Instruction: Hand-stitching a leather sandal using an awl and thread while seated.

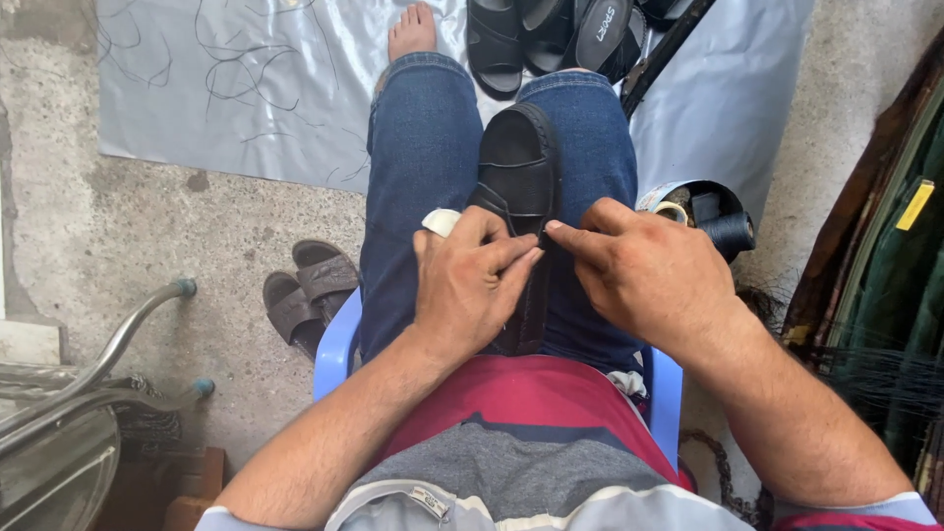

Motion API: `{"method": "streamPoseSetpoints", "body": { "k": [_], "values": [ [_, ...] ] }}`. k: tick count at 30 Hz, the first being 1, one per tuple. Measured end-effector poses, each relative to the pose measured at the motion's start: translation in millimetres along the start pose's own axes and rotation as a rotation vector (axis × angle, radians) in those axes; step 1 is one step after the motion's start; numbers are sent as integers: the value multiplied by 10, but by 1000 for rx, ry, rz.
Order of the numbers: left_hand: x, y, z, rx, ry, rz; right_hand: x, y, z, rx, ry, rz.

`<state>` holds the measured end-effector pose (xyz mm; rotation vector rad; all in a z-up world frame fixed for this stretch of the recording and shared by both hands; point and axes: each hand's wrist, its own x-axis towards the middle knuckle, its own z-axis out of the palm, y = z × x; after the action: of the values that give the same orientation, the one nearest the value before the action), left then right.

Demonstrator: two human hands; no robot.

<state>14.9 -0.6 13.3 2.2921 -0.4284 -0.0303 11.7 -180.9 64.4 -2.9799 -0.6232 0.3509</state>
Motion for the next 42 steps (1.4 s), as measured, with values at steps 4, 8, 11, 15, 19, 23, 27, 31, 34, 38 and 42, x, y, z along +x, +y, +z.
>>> {"method": "streamPoseSetpoints", "body": {
  "k": [4, 8, 11, 15, 19, 23, 27, 31, 34, 38, 42],
  "values": [
    [5, -28, 33, -36, 6, 13, 4, 17, 62, 60, 92, -16],
    [-12, -66, 23, -78, 15, 29, -11, 63, 128, 168, 129, -8],
    [-17, -87, 42, -106, 42, 39, -33, 108, 208, 196, 166, -34],
    [-3, -95, 45, -121, 46, 43, -20, 60, 216, 169, 190, -23],
    [-24, -89, 39, -93, 44, 56, -15, -54, 204, 123, 214, 23],
    [3, -69, -59, 29, -46, 59, -16, -127, 137, 77, 187, 58],
    [101, 5, -213, 217, -100, 180, 2, -149, 29, 117, 144, 58],
    [191, 57, -407, 432, -55, 414, -16, -115, 16, 112, 80, 61],
    [222, 36, -697, 437, -191, 435, -12, -89, 2, 153, 67, 61],
    [283, 105, -983, -92, -498, 39, 0, -39, 14, 218, 119, 12],
    [158, 67, -609, -800, -505, -266, 2, -18, 21, 251, 82, 42]
  ]
}}
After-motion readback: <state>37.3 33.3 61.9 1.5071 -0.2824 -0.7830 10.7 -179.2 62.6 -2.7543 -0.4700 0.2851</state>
